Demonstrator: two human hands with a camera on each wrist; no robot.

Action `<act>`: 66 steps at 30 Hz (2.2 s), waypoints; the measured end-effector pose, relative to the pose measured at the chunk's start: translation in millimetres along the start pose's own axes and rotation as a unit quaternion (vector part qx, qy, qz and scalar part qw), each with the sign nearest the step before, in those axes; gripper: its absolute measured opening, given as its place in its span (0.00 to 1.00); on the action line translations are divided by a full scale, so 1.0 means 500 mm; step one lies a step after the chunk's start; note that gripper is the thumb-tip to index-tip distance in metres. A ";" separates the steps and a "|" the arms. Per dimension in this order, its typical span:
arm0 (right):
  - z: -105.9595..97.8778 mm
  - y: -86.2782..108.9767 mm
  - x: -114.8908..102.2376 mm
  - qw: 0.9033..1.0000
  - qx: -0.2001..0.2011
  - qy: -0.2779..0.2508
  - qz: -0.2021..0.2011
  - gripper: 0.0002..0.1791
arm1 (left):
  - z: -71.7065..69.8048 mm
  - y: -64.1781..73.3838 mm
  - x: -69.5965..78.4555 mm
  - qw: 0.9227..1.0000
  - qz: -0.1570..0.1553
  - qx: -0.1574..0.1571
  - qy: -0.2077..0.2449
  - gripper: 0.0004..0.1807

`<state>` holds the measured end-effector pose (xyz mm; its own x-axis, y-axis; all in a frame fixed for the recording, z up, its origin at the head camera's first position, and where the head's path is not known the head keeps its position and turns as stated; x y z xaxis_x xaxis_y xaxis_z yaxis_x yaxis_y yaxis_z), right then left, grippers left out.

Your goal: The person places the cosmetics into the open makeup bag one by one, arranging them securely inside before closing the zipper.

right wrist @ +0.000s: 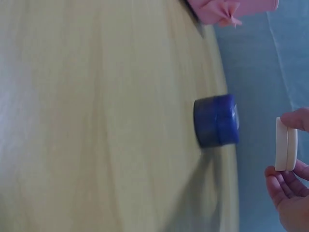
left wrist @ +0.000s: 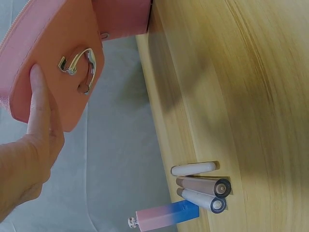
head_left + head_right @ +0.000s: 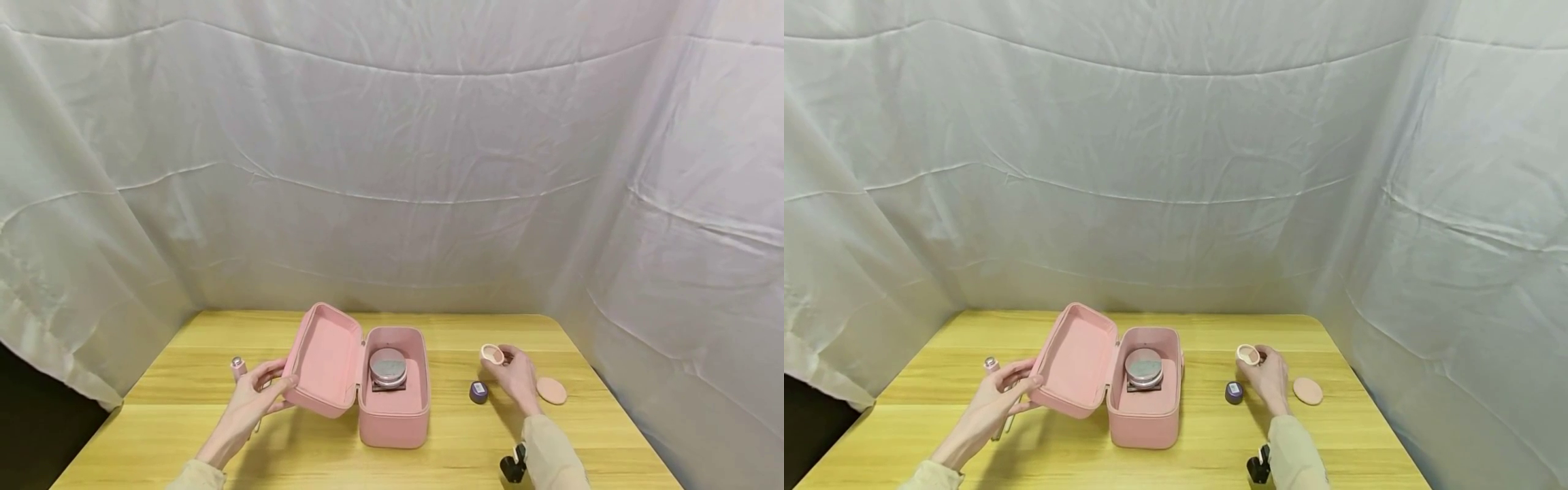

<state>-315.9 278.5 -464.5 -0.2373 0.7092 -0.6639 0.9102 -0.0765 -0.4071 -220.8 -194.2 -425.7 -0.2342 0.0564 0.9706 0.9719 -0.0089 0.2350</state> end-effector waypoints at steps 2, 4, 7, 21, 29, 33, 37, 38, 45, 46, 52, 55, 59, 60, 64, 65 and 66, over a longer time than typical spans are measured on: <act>0.002 -0.003 -0.009 1.000 0.003 -0.006 -0.005 0.31 | 0.000 0.000 0.000 1.000 -0.001 0.002 -0.001 0.33; 0.005 -0.008 -0.020 1.000 0.004 -0.016 -0.014 0.30 | 0.001 -0.001 0.000 1.000 -0.002 0.003 -0.002 0.32; 0.009 -0.012 -0.037 0.999 0.003 -0.029 -0.025 0.30 | 0.000 -0.001 0.000 1.000 -0.003 0.003 -0.002 0.32; 0.027 -0.031 -0.121 0.996 -0.001 -0.048 -0.070 0.28 | 0.001 0.000 0.002 1.000 -0.003 0.003 -0.004 0.33; 0.036 -0.038 -0.155 0.993 -0.005 -0.061 -0.099 0.27 | 0.000 0.000 0.002 1.000 0.001 -0.004 -0.009 0.32; 0.041 -0.042 -0.172 0.992 -0.006 -0.062 -0.114 0.26 | 0.000 0.000 0.002 1.000 0.003 -0.005 -0.010 0.32; 0.045 -0.044 -0.192 0.989 -0.007 -0.060 -0.134 0.26 | 0.000 0.001 0.003 1.000 0.002 -0.004 -0.008 0.33; 0.046 -0.045 -0.196 0.989 -0.008 -0.059 -0.137 0.26 | 0.000 0.000 0.003 1.000 0.001 -0.004 -0.008 0.32; 0.054 -0.050 -0.224 0.984 -0.007 -0.054 -0.168 0.25 | 0.001 0.001 0.003 1.000 -0.005 0.000 -0.005 0.33; 0.054 -0.051 -0.227 0.984 -0.006 -0.053 -0.170 0.25 | 0.001 0.001 0.003 1.000 -0.004 0.000 -0.006 0.32; 0.055 -0.057 -0.247 0.983 -0.015 -0.058 -0.174 0.25 | 0.000 0.001 0.003 1.000 -0.001 -0.001 -0.006 0.32; 0.056 -0.058 -0.255 0.982 -0.022 -0.061 -0.176 0.25 | 0.000 0.002 0.002 1.000 0.000 -0.002 -0.006 0.33; 0.060 -0.060 -0.267 0.980 -0.027 -0.061 -0.185 0.26 | 0.000 0.002 0.003 1.000 0.001 -0.003 -0.005 0.33; 0.061 -0.060 -0.270 0.980 -0.029 -0.062 -0.187 0.26 | 0.000 0.002 0.003 1.000 0.001 -0.002 -0.005 0.33; 0.067 -0.062 -0.280 0.978 -0.040 -0.066 -0.192 0.27 | 0.000 0.002 0.002 1.000 0.001 -0.001 -0.006 0.33; 0.068 -0.063 -0.281 0.979 -0.043 -0.068 -0.189 0.27 | 0.001 0.001 0.002 1.000 0.000 -0.001 -0.006 0.33; 0.070 -0.063 -0.283 0.979 -0.046 -0.069 -0.188 0.27 | 0.001 0.001 0.002 1.000 0.000 -0.001 -0.006 0.33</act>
<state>-322.5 156.2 -379.6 -0.5997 0.5735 -0.5581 0.7742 0.2395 -0.5858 -220.4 -193.9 -424.4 -0.2337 0.0683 0.9699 0.9720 -0.0103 0.2350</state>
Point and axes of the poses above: each hand's wrist, its own y-axis away from the middle knuckle, its own z-axis out of the palm, x = y × z, the point moved 3 cm from there along -y, towards the middle knuckle, and after that the axes turned 15 degrees about -z, right-handed, at the moved point
